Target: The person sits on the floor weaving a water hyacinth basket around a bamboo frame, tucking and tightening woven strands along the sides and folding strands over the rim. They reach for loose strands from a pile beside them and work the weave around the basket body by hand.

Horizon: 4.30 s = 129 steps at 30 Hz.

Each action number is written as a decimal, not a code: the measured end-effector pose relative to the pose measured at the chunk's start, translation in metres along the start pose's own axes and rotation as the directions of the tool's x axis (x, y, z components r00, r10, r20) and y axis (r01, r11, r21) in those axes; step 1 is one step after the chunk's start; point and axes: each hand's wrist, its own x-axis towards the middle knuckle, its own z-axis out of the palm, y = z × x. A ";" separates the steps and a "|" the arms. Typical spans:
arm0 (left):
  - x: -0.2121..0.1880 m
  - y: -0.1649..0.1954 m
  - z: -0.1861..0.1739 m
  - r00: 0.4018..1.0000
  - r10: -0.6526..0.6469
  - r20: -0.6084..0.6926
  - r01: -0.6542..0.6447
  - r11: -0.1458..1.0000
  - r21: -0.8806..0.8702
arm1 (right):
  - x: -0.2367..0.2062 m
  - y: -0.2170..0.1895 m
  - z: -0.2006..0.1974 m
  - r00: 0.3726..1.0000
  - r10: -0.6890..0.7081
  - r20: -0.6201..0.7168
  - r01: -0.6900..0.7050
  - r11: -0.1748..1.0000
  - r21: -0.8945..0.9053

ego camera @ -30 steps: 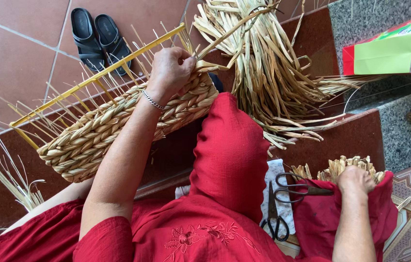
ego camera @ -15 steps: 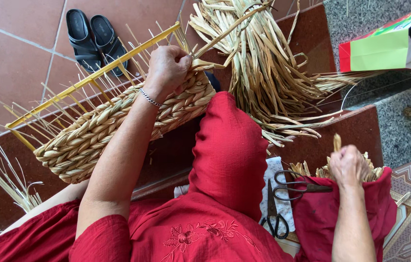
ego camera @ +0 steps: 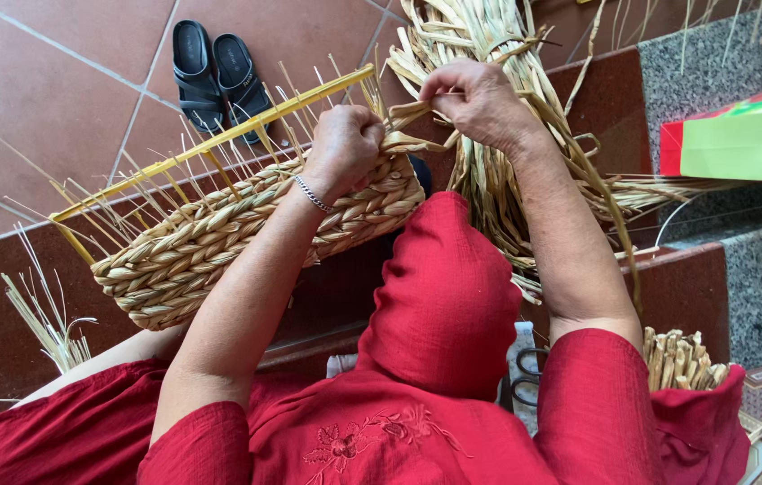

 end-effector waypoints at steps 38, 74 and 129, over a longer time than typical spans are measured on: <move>-0.003 0.020 -0.009 0.972 -0.119 0.201 0.132 0.990 -0.053 | -0.041 -0.018 0.018 0.891 -0.454 -0.016 0.340 0.689 -0.640; -0.184 -0.036 -0.268 0.860 0.174 -0.481 -0.359 0.875 -0.325 | 0.063 -0.127 0.021 0.866 -0.500 0.001 0.500 0.864 -0.059; -0.247 -0.114 -0.206 0.722 0.458 -0.519 -0.149 0.835 0.529 | -0.051 -0.295 0.194 0.624 -0.740 0.250 0.757 0.494 -0.428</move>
